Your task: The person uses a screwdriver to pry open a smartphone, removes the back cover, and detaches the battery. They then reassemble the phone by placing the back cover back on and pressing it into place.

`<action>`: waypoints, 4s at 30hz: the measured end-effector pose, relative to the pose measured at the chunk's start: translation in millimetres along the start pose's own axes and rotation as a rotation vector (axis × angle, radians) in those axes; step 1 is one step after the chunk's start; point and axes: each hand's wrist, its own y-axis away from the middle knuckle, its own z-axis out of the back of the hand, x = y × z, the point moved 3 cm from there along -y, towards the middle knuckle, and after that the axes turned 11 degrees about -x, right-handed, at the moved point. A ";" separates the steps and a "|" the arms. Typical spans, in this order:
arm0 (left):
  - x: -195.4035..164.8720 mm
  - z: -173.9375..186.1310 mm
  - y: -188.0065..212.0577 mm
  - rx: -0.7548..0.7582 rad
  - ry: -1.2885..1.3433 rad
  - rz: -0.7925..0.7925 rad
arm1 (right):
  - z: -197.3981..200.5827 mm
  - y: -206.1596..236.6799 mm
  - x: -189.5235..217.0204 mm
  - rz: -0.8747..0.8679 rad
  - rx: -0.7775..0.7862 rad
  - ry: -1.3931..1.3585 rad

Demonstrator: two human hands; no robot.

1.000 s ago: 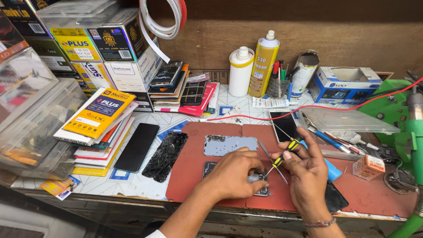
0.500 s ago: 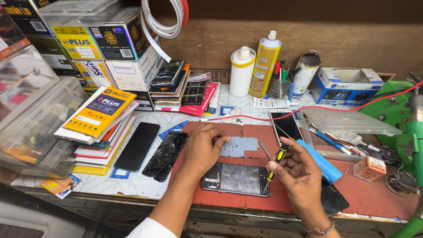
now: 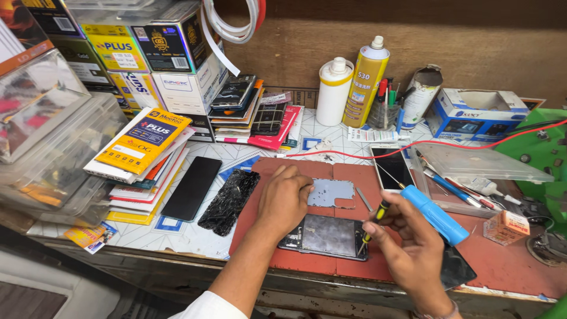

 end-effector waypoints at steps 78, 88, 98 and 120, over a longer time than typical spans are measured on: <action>-5.2 0.5 1.9 0.025 -0.045 -0.029 | -3.8 -1.9 32.9 0.111 0.250 0.241; -5.6 1.0 1.2 0.017 -0.045 -0.036 | -6.4 -1.3 37.4 0.111 0.215 0.251; -6.0 1.3 1.9 0.005 -0.025 -0.048 | -2.4 -1.7 28.4 0.037 0.213 0.271; -9.9 3.6 0.8 0.014 0.047 -0.056 | 3.4 -10.4 7.9 -0.248 0.066 -0.070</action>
